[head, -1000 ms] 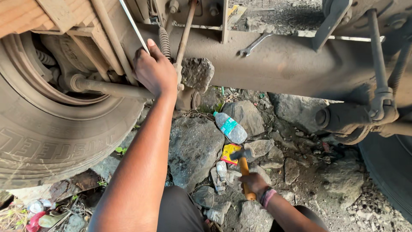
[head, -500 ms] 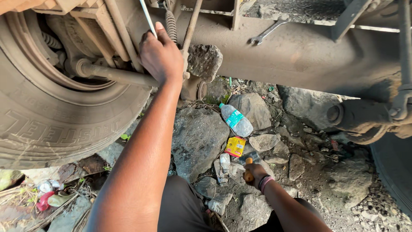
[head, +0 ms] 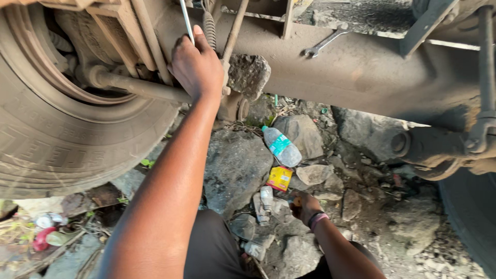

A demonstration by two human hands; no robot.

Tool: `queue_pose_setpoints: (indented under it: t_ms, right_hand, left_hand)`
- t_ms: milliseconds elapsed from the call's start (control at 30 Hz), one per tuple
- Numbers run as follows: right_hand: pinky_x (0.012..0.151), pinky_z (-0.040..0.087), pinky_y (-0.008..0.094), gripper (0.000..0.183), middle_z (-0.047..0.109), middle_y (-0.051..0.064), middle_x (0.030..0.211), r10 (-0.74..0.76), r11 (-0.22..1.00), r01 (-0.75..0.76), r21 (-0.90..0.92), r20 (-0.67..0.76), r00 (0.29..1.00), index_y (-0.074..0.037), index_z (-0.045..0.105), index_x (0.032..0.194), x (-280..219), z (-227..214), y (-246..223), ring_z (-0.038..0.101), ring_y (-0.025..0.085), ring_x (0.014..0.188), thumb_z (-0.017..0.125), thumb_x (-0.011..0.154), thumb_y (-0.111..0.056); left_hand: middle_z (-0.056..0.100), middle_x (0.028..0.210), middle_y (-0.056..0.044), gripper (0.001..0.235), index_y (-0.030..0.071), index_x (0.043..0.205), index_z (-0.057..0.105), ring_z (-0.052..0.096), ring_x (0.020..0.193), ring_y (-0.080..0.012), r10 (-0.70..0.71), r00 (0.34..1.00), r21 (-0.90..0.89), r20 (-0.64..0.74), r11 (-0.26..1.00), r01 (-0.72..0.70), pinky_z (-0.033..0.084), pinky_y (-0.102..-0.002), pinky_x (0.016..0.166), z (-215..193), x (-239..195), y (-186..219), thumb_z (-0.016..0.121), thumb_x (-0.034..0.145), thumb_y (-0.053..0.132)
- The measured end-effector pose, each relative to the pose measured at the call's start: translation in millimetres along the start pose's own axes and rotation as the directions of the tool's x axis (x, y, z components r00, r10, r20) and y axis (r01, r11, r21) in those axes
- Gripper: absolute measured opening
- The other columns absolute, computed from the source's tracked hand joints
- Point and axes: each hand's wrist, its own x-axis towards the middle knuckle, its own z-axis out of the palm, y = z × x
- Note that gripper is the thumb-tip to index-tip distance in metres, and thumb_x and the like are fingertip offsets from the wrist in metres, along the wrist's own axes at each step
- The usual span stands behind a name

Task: The person works under a vehicle, using a wrench and hammer to loosen and tighten bolts on the suspension system. They adjust a rock to support a component and continue tightening fasteners with both tools.

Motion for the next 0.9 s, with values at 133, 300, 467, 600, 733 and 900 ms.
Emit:
queue_pose_setpoints:
  t_ms: [133,300,467,600,733,900]
  right_hand:
    - [0.056,0.05,0.035,0.027,0.066,0.007,0.086,-0.084,0.996,0.083,0.04,0.029,0.996,-0.013,0.071,0.1,-1.4,-6.7,-0.9,0.066,0.018,0.065,0.056,0.099,-0.036]
    - [0.064,0.055,0.037,0.027,0.068,0.01,0.093,-0.028,0.941,-0.031,-0.336,-0.171,0.985,-0.009,0.065,0.109,1.2,-1.2,-14.4,0.07,0.022,0.074,0.063,0.102,-0.035]
    - [0.078,0.057,0.043,0.031,0.075,0.015,0.102,-0.24,0.52,0.094,-0.849,-0.04,0.97,-0.017,0.07,0.118,7.2,-14.4,1.4,0.074,0.029,0.086,0.06,0.09,-0.027]
    - [0.096,0.054,0.043,0.037,0.073,0.017,0.119,-0.388,-0.024,0.015,-1.0,0.023,0.921,-0.012,0.07,0.118,11.6,-17.8,3.4,0.069,0.032,0.109,0.066,0.09,-0.035]
    - [0.099,0.053,0.044,0.037,0.073,0.016,0.119,-0.398,0.006,0.114,-0.993,0.103,0.912,-0.012,0.072,0.116,1.6,-16.2,1.1,0.069,0.034,0.112,0.063,0.089,-0.038]
    - [0.097,0.056,0.041,0.04,0.073,0.013,0.117,-0.375,-0.083,0.446,-0.891,0.442,0.815,-0.009,0.073,0.113,-10.7,-8.2,3.5,0.071,0.032,0.107,0.058,0.093,-0.041]
  left_hand:
    - [0.068,0.073,-0.013,0.044,0.004,0.08,0.066,0.068,0.07,-0.0331,-0.024,0.998,-0.034,0.054,0.999,0.026,0.049,-0.05,0.068,-2.2,-0.4,-0.2,0.051,0.107,0.035]
    - [0.068,0.075,-0.012,0.044,0.004,0.081,0.066,0.067,0.071,-0.0335,-0.035,0.998,-0.037,0.061,0.999,0.038,0.047,-0.051,0.07,-3.2,-1.1,1.1,0.049,0.106,0.036]
    - [0.069,0.078,-0.012,0.044,0.005,0.081,0.066,0.067,0.075,-0.0354,-0.023,0.999,-0.019,0.042,1.0,0.024,0.045,-0.053,0.074,0.8,-1.5,-1.1,0.049,0.106,0.037]
    - [0.07,0.08,-0.012,0.043,0.005,0.082,0.067,0.067,0.078,-0.0361,-0.009,1.0,-0.044,0.01,0.999,0.01,0.046,-0.053,0.076,3.2,-2.7,-3.2,0.051,0.105,0.037]
    - [0.07,0.08,-0.011,0.043,0.006,0.082,0.067,0.066,0.078,-0.0358,-0.017,1.0,-0.039,0.026,0.999,0.018,0.045,-0.052,0.077,2.5,-2.3,-1.8,0.05,0.105,0.038]
    - [0.067,0.074,-0.008,0.043,0.007,0.079,0.065,0.066,0.072,-0.0316,-0.021,0.998,-0.057,0.054,0.998,0.024,0.044,-0.051,0.078,2.7,-2.1,-3.2,0.049,0.106,0.037]
